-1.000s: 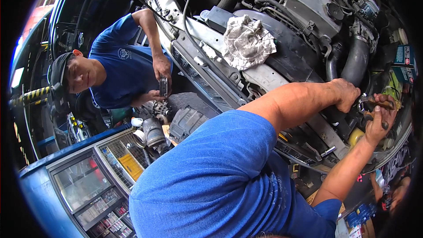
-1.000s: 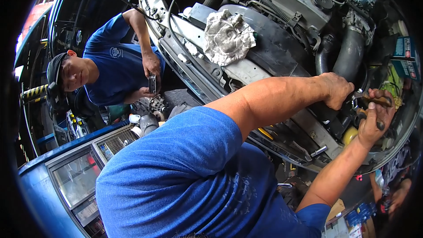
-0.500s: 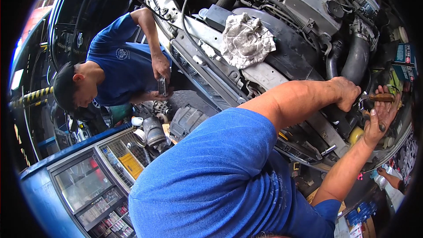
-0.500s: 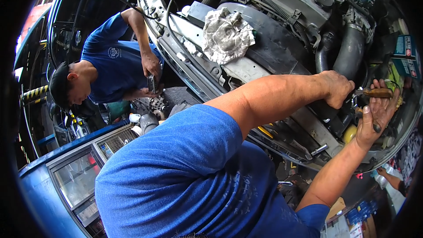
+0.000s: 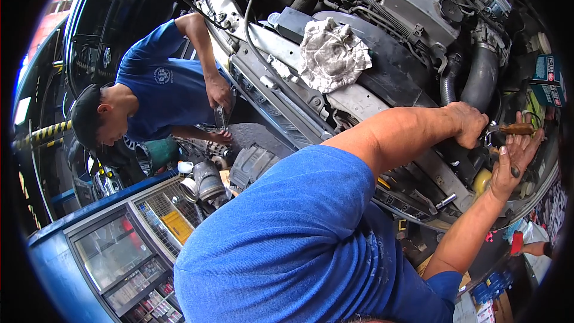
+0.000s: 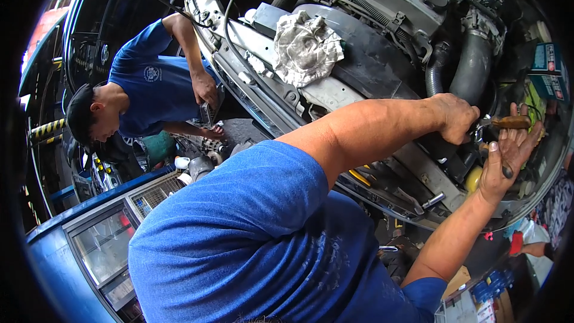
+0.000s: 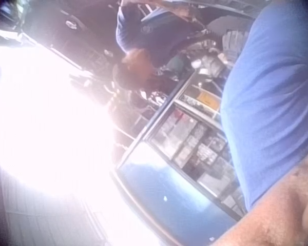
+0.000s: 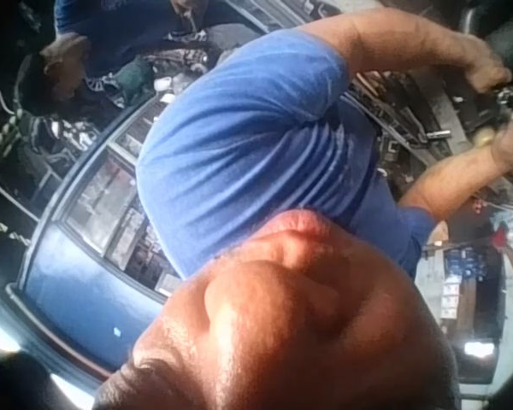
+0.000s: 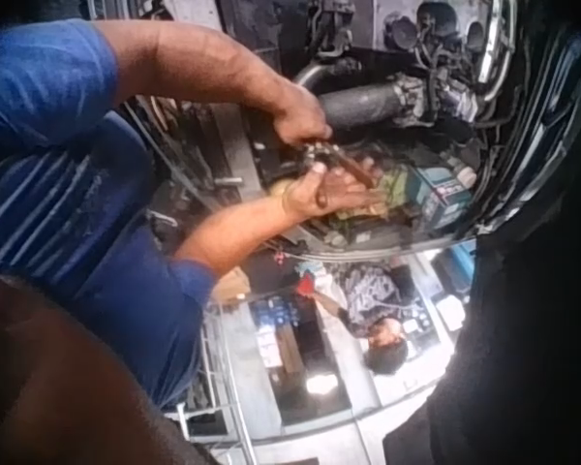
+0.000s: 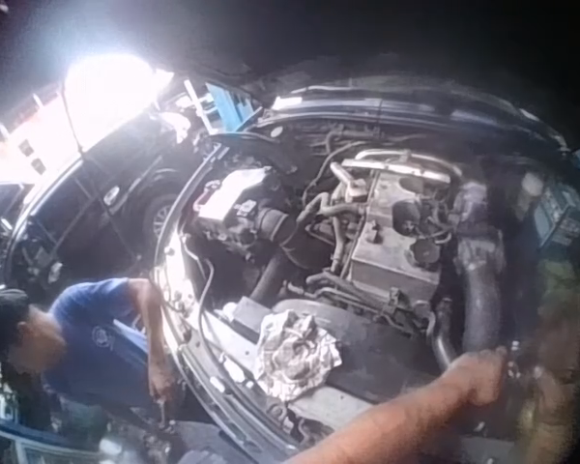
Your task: Cleaning and assembling automotive engine components including a turbocharger housing.
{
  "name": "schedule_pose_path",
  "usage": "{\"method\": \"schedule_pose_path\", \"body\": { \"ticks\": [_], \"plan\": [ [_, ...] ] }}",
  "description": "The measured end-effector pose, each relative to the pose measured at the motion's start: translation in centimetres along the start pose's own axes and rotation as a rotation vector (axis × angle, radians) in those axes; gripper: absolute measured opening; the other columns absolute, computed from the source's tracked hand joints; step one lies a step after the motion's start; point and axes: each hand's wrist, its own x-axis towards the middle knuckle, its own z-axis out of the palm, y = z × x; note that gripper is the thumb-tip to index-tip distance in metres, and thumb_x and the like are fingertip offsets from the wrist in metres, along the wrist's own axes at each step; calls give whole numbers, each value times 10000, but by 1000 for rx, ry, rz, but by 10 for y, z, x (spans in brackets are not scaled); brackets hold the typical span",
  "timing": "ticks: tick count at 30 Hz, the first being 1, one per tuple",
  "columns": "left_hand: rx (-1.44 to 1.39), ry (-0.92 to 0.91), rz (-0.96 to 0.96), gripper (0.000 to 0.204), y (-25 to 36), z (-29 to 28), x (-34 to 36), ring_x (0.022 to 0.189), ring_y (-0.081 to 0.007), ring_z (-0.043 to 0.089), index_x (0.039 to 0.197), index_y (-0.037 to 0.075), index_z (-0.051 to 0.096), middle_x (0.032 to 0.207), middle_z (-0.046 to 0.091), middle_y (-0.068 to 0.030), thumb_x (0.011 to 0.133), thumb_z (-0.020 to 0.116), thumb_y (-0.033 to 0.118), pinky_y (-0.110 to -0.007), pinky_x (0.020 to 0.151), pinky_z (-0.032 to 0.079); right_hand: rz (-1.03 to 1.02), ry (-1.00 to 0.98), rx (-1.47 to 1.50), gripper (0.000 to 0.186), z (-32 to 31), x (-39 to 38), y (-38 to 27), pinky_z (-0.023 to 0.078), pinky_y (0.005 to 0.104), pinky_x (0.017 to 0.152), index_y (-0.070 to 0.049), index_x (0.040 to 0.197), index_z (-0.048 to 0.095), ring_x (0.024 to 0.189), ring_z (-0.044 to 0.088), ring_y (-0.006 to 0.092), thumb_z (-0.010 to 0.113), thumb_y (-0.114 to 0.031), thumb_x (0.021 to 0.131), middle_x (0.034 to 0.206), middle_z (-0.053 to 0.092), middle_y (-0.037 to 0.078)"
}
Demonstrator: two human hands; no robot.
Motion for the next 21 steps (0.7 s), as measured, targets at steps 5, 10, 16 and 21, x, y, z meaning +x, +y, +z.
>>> {"method": "schedule_pose_path", "body": {
  "ticks": [5, 10, 16, 21],
  "plan": [
    [-25, 14, -15, 553, 0, 1, 1, 1156, -373, 660, 1256, -6, 614, 1168, 710, -217, 900, 679, 413, -449, 1003, 502, -18, -24, 7, 905, -1, 1, -2, 223, 527, 1217, -78, 1637, 109, 1518, 254, 431, 620, -89, 889, 1644, 219, 252],
    [-28, 17, -8, 562, -2, 3, 4, 1151, -378, 659, 1253, -15, 616, 1159, 710, -223, 899, 682, 416, -453, 1005, 499, 42, -54, -12, 854, -6, 0, -2, 230, 511, 1216, -32, 1617, 207, 1535, 245, 390, 592, -54, 855, 1653, 233, 228],
    [-42, 41, -2, 550, -3, -2, 2, 1147, -372, 660, 1221, 39, 669, 1153, 714, -208, 876, 707, 466, -451, 1004, 501, 62, -12, 66, 860, -7, 3, -2, 232, 503, 1219, -19, 1610, 229, 1525, 273, 395, 570, -30, 821, 1645, 264, 223],
    [-100, -15, -3, 510, -7, -1, 10, 1131, -351, 678, 1257, 128, 704, 1138, 735, -176, 860, 684, 449, -454, 986, 524, 54, 72, -63, 793, -8, 3, -10, 328, 430, 1185, 88, 1550, 305, 1437, 416, 334, 580, -34, 816, 1549, 428, 232]
  ]
}}
